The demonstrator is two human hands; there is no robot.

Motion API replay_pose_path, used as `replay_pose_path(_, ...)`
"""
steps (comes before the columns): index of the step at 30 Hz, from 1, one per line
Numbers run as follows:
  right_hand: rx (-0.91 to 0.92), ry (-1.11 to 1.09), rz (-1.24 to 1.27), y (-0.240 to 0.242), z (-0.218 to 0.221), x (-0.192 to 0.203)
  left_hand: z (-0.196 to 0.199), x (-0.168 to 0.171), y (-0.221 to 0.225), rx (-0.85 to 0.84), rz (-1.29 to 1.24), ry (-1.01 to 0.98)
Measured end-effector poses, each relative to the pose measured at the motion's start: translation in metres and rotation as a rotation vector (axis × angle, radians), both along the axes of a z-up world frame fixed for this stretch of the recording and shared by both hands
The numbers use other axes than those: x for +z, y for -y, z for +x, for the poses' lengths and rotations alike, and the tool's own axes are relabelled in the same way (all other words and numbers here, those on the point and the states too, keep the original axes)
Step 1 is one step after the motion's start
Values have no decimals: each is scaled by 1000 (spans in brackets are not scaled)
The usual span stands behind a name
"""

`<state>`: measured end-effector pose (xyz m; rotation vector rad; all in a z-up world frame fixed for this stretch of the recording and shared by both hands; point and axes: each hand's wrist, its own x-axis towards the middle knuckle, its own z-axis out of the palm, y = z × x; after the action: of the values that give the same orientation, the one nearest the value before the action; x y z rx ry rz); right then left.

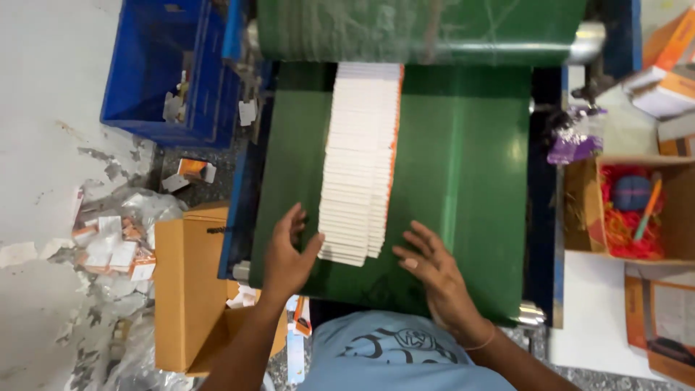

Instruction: The recorder is assembling and organizing small boxes from a conveyor belt in a manufacturing environment.

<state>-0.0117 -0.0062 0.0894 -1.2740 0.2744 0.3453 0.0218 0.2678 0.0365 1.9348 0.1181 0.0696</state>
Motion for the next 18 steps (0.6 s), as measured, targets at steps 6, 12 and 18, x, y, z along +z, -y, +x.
replay_pose_path(6,-102,-215,144,-30,24,-55,18,-11,2,-104,-381,-323)
replay_pose_path(12,-154,625,-893,-47,116,-81,126,-53,60,-65,-756,-174)
replay_pose_path(18,-275,777,-933,-55,241,-55,239,-15,68,47,-599,0)
